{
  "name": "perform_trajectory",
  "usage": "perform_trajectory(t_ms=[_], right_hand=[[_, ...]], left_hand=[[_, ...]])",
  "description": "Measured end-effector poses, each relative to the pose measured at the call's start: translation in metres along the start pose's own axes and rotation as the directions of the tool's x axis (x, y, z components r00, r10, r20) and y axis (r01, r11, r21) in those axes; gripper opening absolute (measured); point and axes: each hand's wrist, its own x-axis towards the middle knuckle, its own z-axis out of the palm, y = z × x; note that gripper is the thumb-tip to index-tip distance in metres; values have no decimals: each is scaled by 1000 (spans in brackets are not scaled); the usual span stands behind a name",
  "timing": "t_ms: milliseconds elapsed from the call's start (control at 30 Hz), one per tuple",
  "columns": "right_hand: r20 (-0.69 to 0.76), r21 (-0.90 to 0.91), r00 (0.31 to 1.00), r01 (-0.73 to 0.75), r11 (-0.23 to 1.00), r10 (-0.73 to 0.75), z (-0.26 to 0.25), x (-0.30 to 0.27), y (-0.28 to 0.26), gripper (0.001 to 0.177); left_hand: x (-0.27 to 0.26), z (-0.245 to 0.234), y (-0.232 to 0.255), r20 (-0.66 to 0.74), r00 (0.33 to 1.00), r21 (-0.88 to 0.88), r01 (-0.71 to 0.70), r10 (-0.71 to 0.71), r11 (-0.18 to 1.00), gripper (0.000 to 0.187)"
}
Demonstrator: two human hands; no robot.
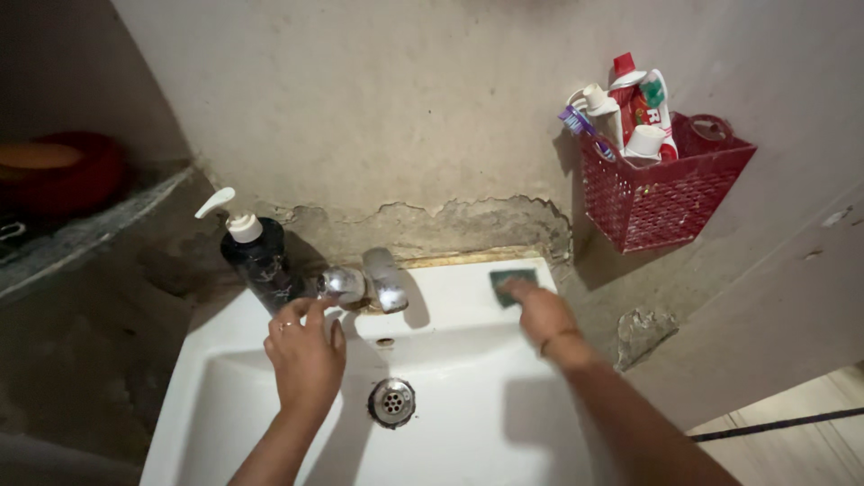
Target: The person scrubs a white bathroom sink with a green sponge. They move a soap dish and a soap dispenser to access different areas, scrub the basin and faucet, and then return the items to their original positions.
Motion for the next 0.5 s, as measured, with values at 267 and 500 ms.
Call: perform_trajectory(t_ms=[267, 500], right_hand=[[277, -124, 824, 541, 832, -495, 71, -11, -55, 38], [429, -335, 681, 730, 596, -593, -20, -17, 10, 54]], left_hand=[[0, 1, -2, -24, 995, -4, -101, 101, 995, 52], [-10, -14, -15, 68, 996, 21, -60, 59, 998, 54]])
